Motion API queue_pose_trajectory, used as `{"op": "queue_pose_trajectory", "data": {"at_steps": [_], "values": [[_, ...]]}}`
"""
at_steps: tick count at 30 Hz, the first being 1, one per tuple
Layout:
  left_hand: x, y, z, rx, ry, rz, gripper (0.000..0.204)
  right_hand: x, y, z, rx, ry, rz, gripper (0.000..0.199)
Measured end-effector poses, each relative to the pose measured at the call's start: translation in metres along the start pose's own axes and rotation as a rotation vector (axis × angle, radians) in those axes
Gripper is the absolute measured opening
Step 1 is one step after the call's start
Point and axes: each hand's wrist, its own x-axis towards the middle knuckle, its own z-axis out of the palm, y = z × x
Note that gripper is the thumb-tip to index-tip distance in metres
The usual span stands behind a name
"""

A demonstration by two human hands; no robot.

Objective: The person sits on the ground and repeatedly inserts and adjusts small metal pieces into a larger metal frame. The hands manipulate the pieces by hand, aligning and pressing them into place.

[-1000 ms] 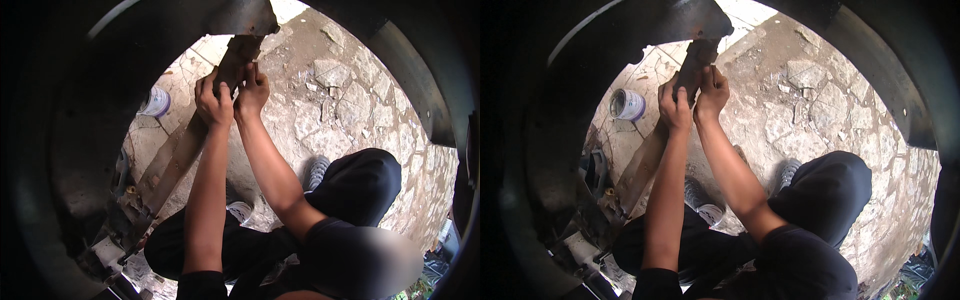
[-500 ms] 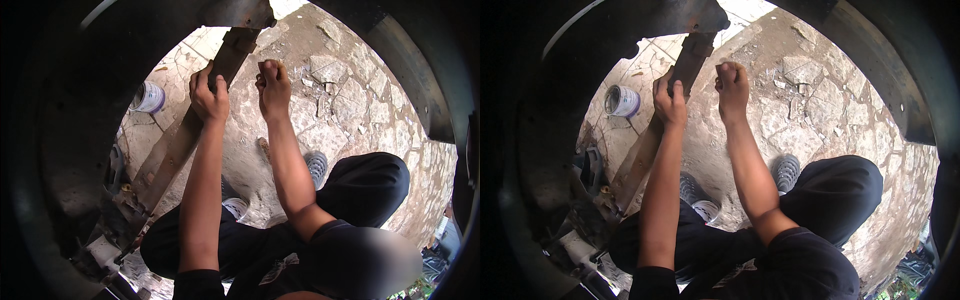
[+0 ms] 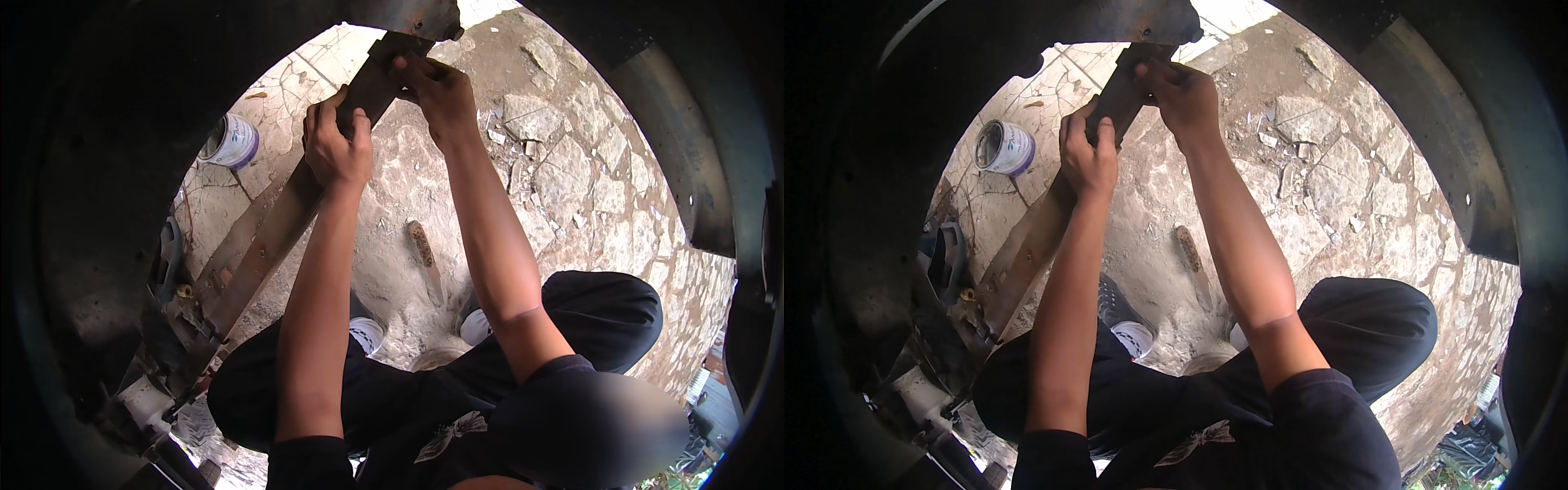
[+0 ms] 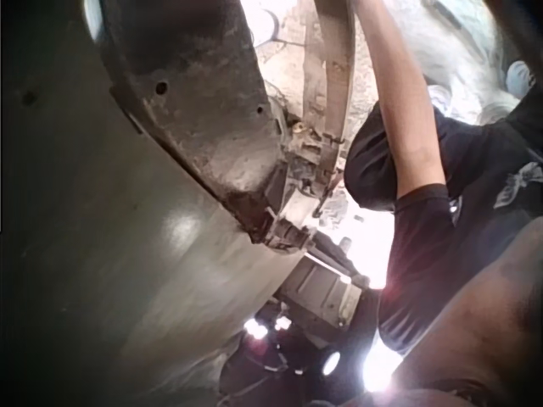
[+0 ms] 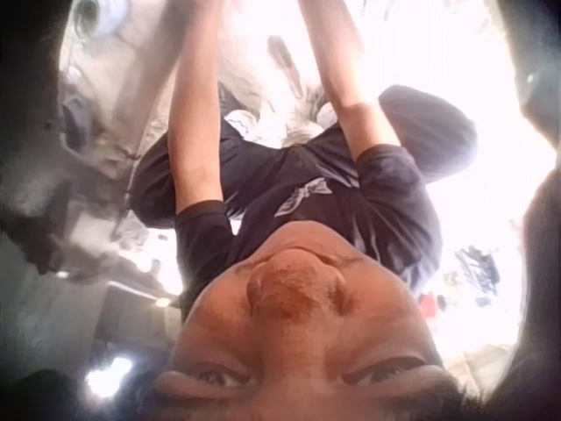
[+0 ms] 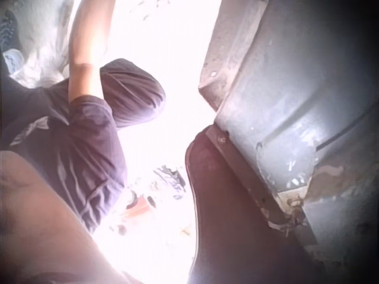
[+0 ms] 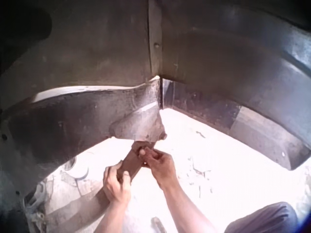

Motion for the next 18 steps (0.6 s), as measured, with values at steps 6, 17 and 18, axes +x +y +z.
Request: {"op": "queue_pose_trajectory", "data": {"at_steps": [6, 17, 18], "values": [[0.003, -0.003, 0.0, 0.017, 0.016, 0.042, 0.04, 0.0, 0.001, -0.011, 0.228, -0.136, -0.012, 0.048], [-0.002, 0.002, 0.002, 0.047, 0.004, 0.012, 0.039, -0.002, 0.004, -0.013, 0.159, -0.072, -0.042, 0.043], [-0.001, 0.005, 0.004, 0.054, 0.016, 0.019, 0.039, 0.002, 0.002, -0.01, 0.066, -0.026, -0.045, 0.046]]}}
